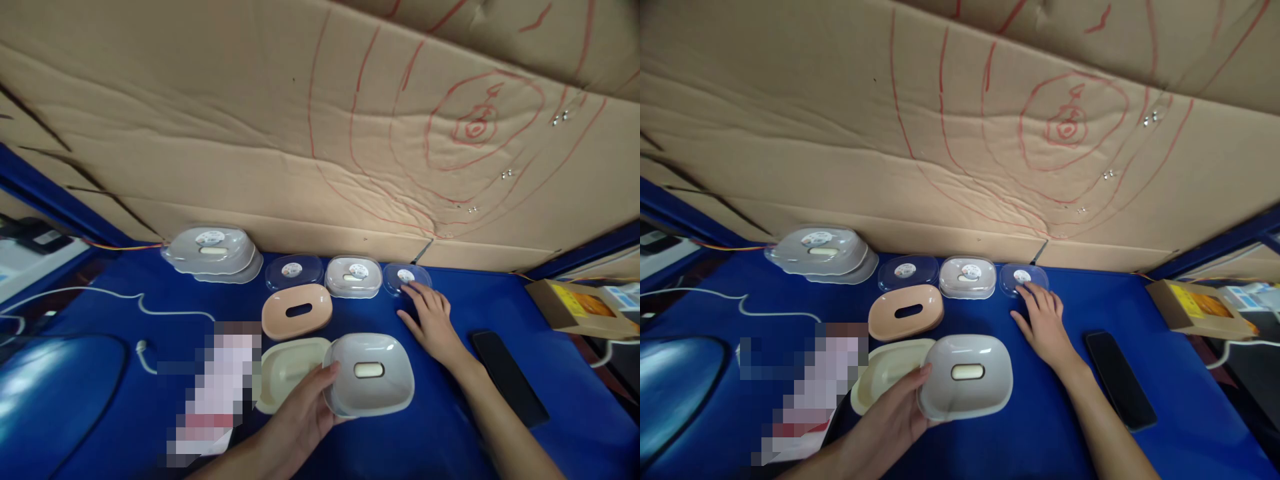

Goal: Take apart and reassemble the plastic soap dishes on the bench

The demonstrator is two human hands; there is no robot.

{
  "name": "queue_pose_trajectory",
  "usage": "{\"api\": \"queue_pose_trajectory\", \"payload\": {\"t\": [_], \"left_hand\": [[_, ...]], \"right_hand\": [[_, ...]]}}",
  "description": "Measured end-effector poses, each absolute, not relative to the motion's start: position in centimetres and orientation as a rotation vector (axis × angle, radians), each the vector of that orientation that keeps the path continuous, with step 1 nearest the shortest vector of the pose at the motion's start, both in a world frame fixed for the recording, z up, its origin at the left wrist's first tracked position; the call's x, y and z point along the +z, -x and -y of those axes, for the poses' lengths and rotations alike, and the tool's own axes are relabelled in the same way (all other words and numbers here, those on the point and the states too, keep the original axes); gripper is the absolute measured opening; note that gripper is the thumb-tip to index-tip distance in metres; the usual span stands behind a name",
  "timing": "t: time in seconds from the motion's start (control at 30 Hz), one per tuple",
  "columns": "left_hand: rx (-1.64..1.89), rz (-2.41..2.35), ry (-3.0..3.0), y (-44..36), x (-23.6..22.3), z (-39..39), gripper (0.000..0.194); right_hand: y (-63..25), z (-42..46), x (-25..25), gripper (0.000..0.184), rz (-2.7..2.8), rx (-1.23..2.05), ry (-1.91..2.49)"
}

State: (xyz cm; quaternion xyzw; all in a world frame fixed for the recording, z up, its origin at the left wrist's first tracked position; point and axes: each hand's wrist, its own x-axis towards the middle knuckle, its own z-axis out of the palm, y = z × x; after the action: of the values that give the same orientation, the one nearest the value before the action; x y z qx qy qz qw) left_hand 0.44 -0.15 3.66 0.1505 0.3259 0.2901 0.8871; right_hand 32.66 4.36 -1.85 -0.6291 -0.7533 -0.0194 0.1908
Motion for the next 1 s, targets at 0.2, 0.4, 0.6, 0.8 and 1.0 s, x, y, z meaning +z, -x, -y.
{"api": "queue_pose_trajectory", "payload": {"t": [0.2, 0.4, 0.6, 0.8, 1.0], "left_hand": [[0.579, -0.662, -0.305, -0.4, 3.5, 0.4, 0.047], [0.577, -0.695, -0.282, -0.4, 3.9, 0.2, 0.048], [0.634, -0.707, -0.346, -0.8, 3.8, -0.1, 0.057], [0.605, -0.671, -0.349, -0.7, 3.2, 0.4, 0.060], [0.618, -0.681, -0.339, -0.7, 3.3, 0.3, 0.061]], "right_hand": [[-34.2, -4.2, -1.3, 0.061, 2.067, 0.011, 1.790], [-32.4, -2.5, 1.9, 0.061, 1.990, 0.180, 1.621], [-26.0, 1.8, 4.5, 0.076, 2.267, 0.188, 1.224], [-24.4, 2.2, 4.1, 0.074, 2.277, 0.181, 1.157], [-24.6, 2.5, 3.6, 0.077, 2.309, 0.189, 1.161]]}}
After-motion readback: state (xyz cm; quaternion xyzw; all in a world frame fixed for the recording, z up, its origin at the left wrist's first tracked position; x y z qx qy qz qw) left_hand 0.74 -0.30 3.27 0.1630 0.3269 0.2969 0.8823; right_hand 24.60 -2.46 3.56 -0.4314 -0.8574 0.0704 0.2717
